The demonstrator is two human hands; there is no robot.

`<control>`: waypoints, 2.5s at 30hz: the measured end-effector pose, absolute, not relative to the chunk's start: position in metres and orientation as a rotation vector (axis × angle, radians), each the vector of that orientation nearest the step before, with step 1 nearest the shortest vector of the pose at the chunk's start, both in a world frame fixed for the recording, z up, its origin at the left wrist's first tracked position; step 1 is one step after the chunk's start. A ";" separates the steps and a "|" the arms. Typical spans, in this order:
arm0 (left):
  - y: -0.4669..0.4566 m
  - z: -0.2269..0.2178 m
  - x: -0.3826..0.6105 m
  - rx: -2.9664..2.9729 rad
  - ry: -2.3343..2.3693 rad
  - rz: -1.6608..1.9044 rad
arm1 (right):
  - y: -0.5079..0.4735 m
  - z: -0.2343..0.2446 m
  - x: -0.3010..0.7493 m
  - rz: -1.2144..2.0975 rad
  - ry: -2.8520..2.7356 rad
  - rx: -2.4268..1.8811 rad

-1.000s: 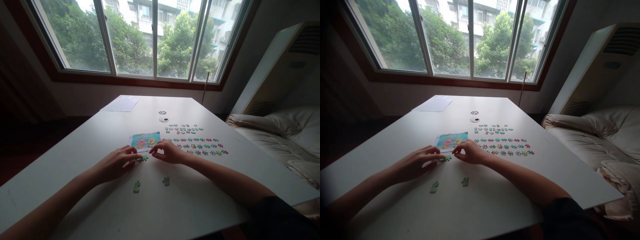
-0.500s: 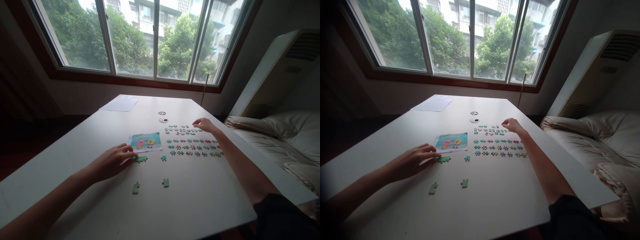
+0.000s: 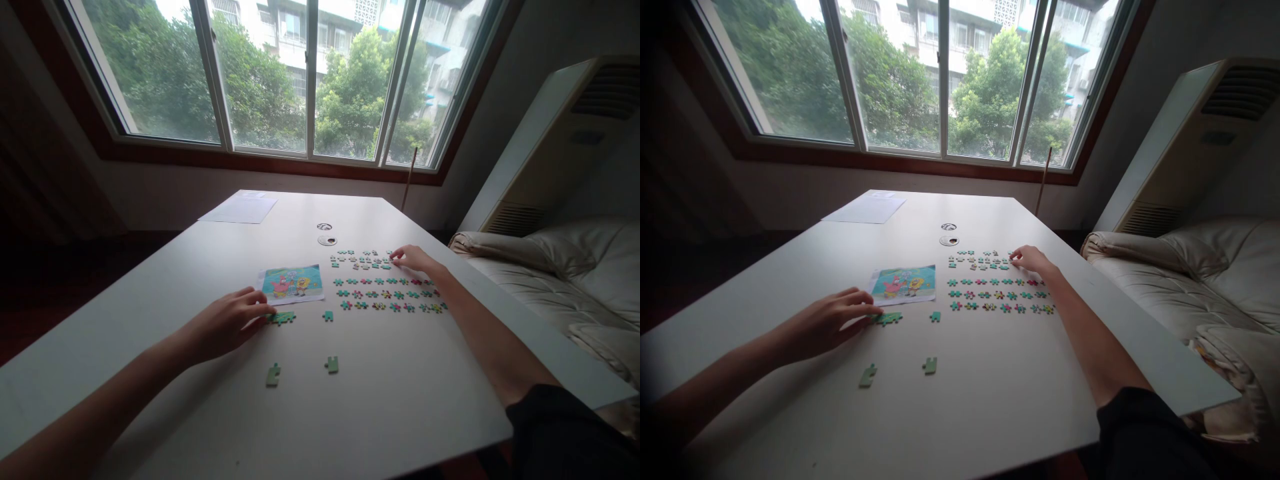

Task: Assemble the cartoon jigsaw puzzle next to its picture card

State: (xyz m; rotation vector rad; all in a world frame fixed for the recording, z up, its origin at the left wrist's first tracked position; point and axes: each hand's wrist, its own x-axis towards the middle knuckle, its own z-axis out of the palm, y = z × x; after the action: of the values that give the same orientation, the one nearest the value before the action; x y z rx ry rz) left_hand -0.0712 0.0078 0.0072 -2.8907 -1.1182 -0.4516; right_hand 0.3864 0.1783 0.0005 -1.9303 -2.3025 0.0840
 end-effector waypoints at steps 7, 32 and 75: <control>0.008 0.007 -0.070 -2.898 -1.134 -0.435 | 0.180 -0.002 0.387 0.103 -2.324 -1.920; 0.017 0.009 -0.084 -2.835 -1.211 -0.423 | 0.169 0.008 0.376 0.109 -2.305 -1.917; -0.011 0.022 -0.029 -2.837 -2.180 -1.589 | 0.028 0.014 0.176 0.555 -2.274 -0.731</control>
State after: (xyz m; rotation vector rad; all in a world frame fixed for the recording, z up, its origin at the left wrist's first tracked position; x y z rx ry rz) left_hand -0.0292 -0.0114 0.0220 -2.8371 -2.1803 -1.5885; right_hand 0.1756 0.0283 0.0135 -0.7314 -2.2741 0.5548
